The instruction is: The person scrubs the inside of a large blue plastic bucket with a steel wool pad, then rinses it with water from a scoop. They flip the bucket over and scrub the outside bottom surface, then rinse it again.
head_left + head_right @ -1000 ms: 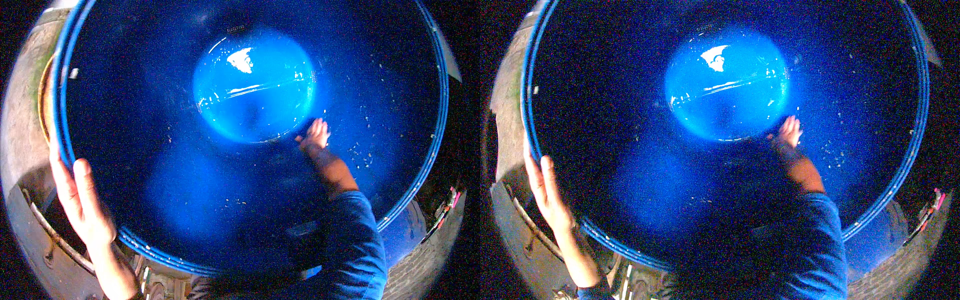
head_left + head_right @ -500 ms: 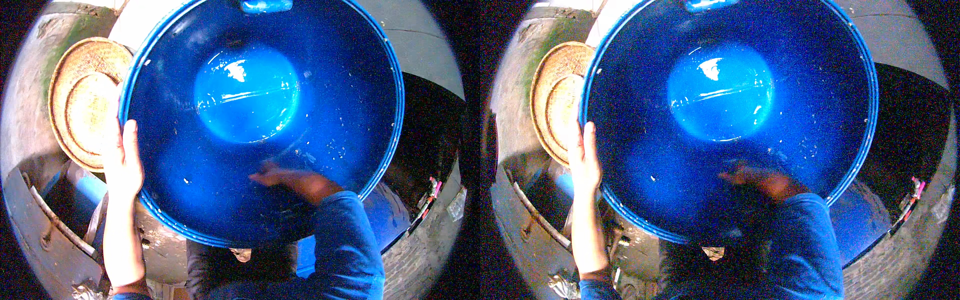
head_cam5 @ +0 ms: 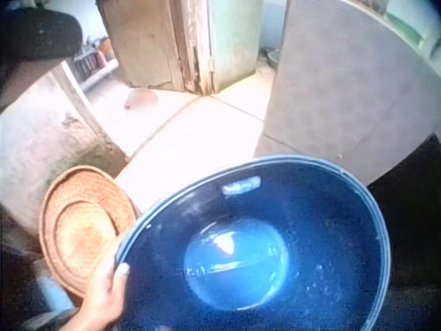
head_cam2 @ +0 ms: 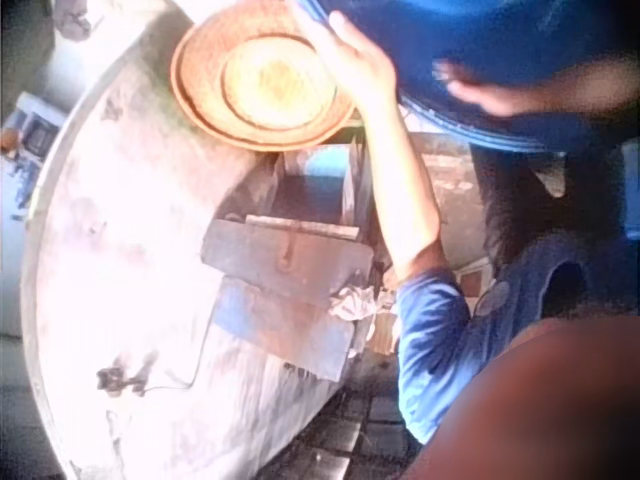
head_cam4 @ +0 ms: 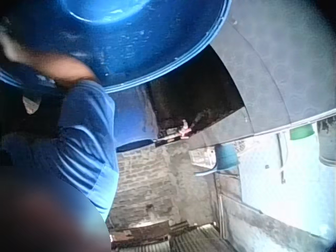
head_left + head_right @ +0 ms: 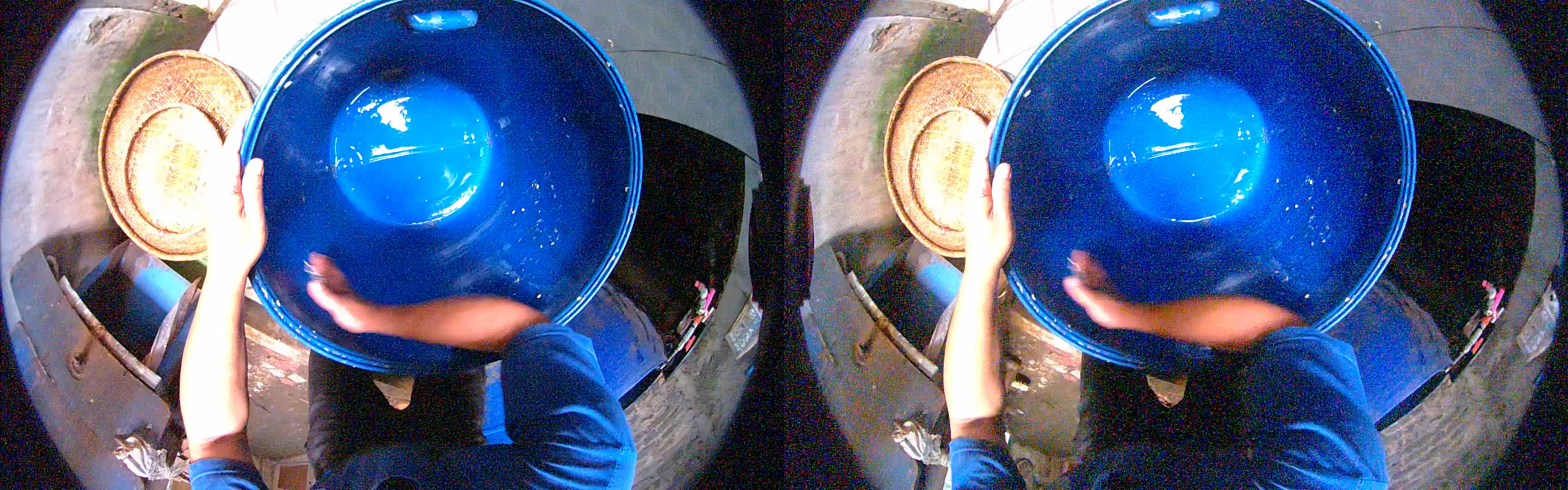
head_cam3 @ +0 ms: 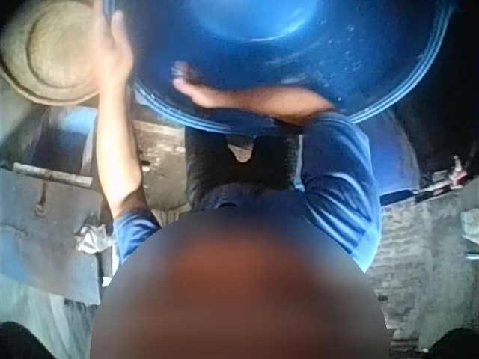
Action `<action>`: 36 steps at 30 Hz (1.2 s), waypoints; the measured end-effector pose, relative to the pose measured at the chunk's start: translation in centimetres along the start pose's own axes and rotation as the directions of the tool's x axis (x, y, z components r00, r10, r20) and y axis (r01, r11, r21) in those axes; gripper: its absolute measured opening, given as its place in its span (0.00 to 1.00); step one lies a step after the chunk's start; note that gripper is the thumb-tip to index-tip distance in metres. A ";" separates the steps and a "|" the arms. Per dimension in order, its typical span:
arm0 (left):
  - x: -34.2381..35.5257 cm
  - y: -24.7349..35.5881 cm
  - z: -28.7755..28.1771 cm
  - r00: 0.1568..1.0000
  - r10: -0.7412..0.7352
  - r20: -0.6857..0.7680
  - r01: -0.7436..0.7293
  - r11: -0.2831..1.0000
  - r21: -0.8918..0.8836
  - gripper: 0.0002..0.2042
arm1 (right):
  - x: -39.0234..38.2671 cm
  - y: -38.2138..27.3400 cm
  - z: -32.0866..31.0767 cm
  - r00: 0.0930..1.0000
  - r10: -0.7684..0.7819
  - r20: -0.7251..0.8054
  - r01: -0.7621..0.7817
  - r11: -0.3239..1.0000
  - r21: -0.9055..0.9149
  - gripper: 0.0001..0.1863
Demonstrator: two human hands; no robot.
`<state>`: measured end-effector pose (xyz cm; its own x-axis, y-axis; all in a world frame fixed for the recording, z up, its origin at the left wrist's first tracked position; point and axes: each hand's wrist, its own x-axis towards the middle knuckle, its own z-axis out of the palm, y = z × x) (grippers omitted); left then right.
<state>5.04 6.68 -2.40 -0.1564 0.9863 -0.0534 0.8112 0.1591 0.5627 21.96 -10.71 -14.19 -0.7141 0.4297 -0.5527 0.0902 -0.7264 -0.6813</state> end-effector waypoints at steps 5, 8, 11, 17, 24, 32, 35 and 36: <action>0.3 0.2 0.2 0.999 0.035 -0.005 -0.035 0.995 -0.092 0.23 | 5.1 -1.7 4.0 0.874 -0.474 -0.105 0.442 0.867 -0.231 0.41; 0.3 0.4 0.2 0.999 0.042 -0.011 -0.043 0.986 -0.159 0.23 | 1.2 1.3 -5.4 0.930 0.360 0.077 -0.287 0.840 -0.460 0.48; 0.3 0.5 0.3 0.999 0.033 -0.008 -0.034 0.980 -0.197 0.23 | -5.8 2.5 -20.3 0.791 0.604 -0.096 -0.422 0.426 -0.801 0.44; 0.3 0.8 0.0 1.000 0.023 0.006 -0.022 0.981 -0.195 0.24 | -9.5 -0.8 -24.2 0.668 0.587 -0.457 -0.553 -0.019 -0.833 0.48; 0.2 0.6 0.0 1.000 0.030 0.004 -0.029 0.983 -0.183 0.24 | -2.5 -0.5 -0.7 0.978 -0.145 0.148 0.185 0.935 -0.303 0.44; 0.2 0.7 -0.2 0.999 0.017 0.033 -0.012 0.989 -0.148 0.23 | -1.6 9.6 -20.4 0.809 0.587 0.010 -0.419 0.589 -0.691 0.43; 0.2 0.8 -0.2 0.999 -0.015 0.042 0.022 0.985 -0.170 0.24 | -3.8 14.4 -28.8 0.619 0.547 -0.564 -0.657 -0.033 -0.753 0.42; 0.2 0.9 -0.2 0.999 -0.015 0.039 0.021 0.986 -0.167 0.24 | -2.3 16.0 -28.0 0.722 0.521 -0.455 -0.632 0.229 -0.741 0.42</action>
<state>5.59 7.05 -1.77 -0.1462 0.9848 -0.0942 0.7021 0.1704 0.6914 44.49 -8.29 -37.21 -0.1527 0.1762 -0.9724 0.9859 -0.0405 -0.1621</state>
